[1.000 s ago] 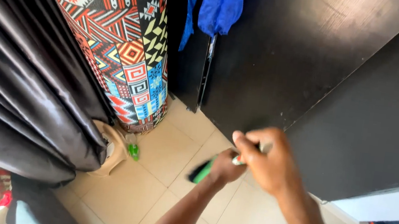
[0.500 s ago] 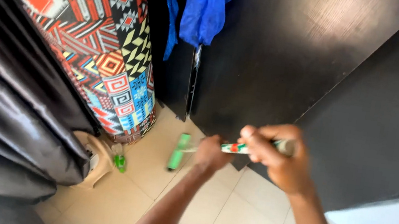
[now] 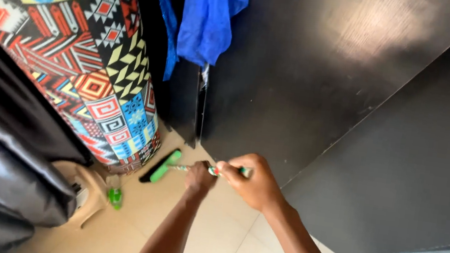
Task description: Sweeping a tiled bedroom floor with a long-handled broom.
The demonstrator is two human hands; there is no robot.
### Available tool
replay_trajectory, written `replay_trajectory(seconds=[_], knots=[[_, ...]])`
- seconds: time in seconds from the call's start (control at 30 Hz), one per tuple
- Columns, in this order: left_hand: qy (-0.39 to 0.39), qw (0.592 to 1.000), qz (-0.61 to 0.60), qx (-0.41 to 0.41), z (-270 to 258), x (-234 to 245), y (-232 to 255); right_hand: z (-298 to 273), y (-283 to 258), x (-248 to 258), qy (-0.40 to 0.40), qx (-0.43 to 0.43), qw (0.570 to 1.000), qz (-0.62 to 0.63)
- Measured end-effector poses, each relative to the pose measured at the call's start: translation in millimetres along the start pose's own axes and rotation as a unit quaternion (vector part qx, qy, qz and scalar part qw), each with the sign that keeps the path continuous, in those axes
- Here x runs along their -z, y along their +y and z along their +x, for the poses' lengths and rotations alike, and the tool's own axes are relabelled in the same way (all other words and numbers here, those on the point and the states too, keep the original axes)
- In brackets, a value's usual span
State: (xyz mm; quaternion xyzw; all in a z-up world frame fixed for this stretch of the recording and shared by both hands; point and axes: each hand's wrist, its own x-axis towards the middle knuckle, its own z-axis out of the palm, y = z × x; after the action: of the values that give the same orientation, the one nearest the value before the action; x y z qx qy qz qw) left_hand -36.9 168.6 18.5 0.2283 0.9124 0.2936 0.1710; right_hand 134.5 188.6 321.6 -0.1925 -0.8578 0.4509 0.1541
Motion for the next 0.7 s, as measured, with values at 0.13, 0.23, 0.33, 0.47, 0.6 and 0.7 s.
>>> replay_trajectory(seconds=[0.13, 0.23, 0.33, 0.47, 0.6, 0.7], knots=[[-0.031, 0.991, -0.117, -0.048, -25, 8, 57, 10, -16, 33, 0.007, -0.064, 0.997, -0.033], [-0.055, 0.987, -0.118, -0.093, -44, 39, 102, 27, -34, 57, 0.026, 0.006, 0.998, 0.061], [-0.058, 0.990, -0.048, -0.120, -49, 65, 124, 48, -62, 75, -0.027, 0.036, 0.995, 0.091], [0.042, 0.985, -0.061, -0.154, -29, 86, 125, 72, -80, 89, -0.078, 0.098, 0.966, 0.225], [0.256, 0.943, -0.111, -0.183, 19, 88, 100, 99, -94, 70, -0.045, 0.163, 0.949, 0.265], [0.211, 0.953, -0.197, -0.097, 55, 140, 97, 126, -93, 44, -0.071, 0.155, 0.939, 0.299]])
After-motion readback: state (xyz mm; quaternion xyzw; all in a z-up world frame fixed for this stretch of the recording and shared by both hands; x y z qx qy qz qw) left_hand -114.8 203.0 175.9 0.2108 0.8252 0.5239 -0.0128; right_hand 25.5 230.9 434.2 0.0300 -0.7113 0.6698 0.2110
